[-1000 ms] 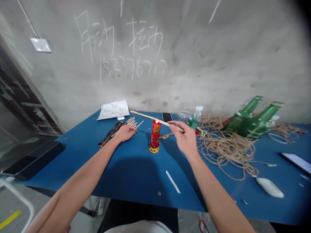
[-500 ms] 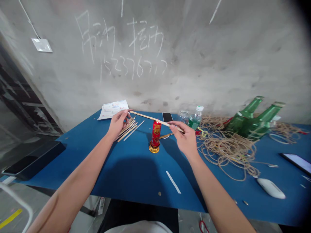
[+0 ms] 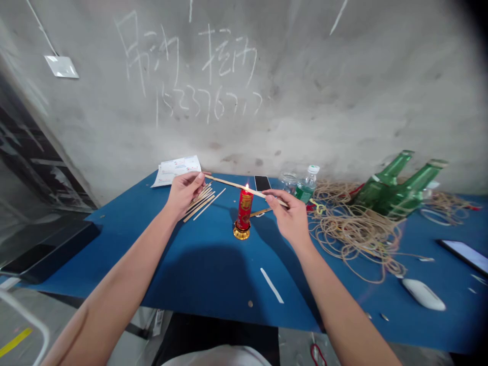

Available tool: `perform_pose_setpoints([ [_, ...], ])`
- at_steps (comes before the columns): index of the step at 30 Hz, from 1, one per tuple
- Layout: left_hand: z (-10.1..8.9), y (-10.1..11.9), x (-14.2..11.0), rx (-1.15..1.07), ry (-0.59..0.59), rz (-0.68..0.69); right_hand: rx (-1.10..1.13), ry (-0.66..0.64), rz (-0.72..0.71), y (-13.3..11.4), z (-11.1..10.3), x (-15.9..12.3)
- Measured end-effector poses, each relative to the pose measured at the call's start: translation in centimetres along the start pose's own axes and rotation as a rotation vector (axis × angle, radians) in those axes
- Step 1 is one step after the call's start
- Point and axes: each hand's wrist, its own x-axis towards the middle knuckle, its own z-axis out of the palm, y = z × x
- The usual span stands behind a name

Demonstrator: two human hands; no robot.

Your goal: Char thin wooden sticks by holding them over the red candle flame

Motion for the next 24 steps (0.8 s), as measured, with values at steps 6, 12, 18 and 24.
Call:
perform_pose_setpoints([
  [6, 0.3, 0.1, 0.1, -0.014, 0.081, -0.032, 0.034, 0.004, 0.004, 0.3, 0.0, 0.2],
  [12, -0.4, -0.4, 0.6, -0.061, 0.119, -0.060, 0.113, 0.086, -0.005, 1.0, -0.6, 0.6],
  [18, -1.0, -0.7, 0.7, -0.062, 0.073, -0.066, 0.148, 0.083, 0.010, 1.1, -1.2, 0.7],
  [24, -1.4, -0.2, 0.5, -0.062, 0.045, -0.084, 0.161, 0.078, 0.024, 1.0, -1.4, 0.7],
])
